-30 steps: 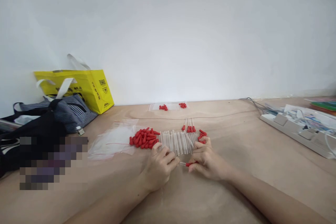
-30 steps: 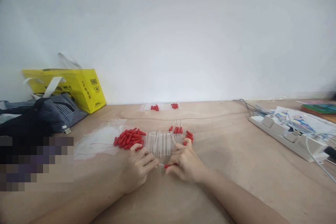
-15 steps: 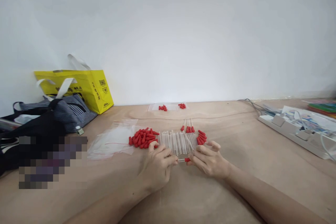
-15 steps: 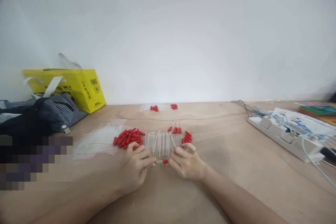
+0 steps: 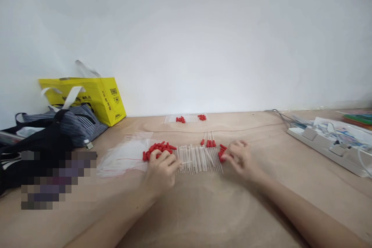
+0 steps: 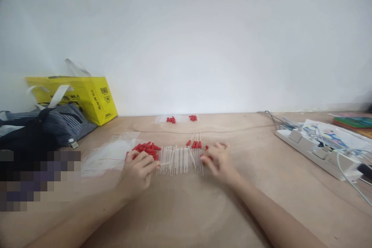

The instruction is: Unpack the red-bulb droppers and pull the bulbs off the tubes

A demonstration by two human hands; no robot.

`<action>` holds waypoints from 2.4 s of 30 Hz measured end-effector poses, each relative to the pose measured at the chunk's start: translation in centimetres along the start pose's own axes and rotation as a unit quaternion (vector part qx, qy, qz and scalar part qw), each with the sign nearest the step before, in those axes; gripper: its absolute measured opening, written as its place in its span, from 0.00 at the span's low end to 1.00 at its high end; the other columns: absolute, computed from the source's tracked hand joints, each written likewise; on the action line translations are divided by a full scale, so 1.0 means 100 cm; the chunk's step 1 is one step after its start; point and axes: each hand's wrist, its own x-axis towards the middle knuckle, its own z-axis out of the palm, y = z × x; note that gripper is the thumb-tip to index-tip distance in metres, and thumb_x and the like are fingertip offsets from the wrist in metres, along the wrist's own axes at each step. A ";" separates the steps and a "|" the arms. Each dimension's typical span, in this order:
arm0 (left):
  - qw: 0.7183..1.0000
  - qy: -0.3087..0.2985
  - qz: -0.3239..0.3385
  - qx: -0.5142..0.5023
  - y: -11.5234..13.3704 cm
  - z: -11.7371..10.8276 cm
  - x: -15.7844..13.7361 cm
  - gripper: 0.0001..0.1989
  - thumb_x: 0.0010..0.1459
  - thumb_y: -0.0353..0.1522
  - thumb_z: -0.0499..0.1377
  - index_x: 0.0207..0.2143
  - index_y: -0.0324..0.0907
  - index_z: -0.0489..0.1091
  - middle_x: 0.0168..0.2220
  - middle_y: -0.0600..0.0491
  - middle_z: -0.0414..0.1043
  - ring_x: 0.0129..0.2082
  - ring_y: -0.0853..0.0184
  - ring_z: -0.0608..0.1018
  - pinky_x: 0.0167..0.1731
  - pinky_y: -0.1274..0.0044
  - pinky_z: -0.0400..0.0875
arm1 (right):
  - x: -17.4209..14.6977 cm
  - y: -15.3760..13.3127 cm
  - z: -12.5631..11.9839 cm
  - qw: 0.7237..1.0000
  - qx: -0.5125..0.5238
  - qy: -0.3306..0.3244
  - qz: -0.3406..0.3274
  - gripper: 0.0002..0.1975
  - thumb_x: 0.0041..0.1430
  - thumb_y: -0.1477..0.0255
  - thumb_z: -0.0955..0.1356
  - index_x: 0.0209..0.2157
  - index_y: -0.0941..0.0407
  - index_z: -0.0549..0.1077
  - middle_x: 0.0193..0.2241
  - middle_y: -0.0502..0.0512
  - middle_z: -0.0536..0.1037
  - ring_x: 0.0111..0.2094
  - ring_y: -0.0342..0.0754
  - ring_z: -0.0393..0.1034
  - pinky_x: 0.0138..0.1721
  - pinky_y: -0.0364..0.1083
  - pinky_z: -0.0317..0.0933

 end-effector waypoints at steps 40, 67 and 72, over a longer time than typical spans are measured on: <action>0.928 -0.266 -0.219 -0.141 0.033 0.053 0.100 0.07 0.48 0.28 0.54 0.31 0.41 0.69 0.27 0.52 0.72 0.29 0.67 0.73 0.28 0.79 0.63 | 0.019 0.060 0.031 0.908 -0.125 -0.101 0.387 0.16 0.54 0.59 0.60 0.28 0.52 0.75 0.29 0.53 0.77 0.36 0.51 0.68 0.42 0.52 0.48; 0.968 -0.119 -0.110 -0.194 -0.009 0.018 -0.024 0.06 0.53 0.29 0.51 0.29 0.42 0.68 0.22 0.57 0.63 0.18 0.76 0.66 0.19 0.84 0.60 | 0.099 0.046 0.049 0.869 -0.107 -0.223 0.429 0.09 0.43 0.69 0.67 0.14 0.57 0.69 0.14 0.54 0.70 0.25 0.50 0.67 0.33 0.50 0.53; 0.975 -0.092 -0.100 -0.175 -0.009 0.017 -0.022 0.07 0.54 0.30 0.51 0.29 0.41 0.68 0.24 0.56 0.65 0.21 0.74 0.68 0.23 0.82 0.63 | 0.073 0.016 0.030 0.934 -0.089 -0.123 0.324 0.13 0.59 0.69 0.54 0.36 0.56 0.66 0.28 0.52 0.74 0.32 0.44 0.66 0.40 0.47 0.49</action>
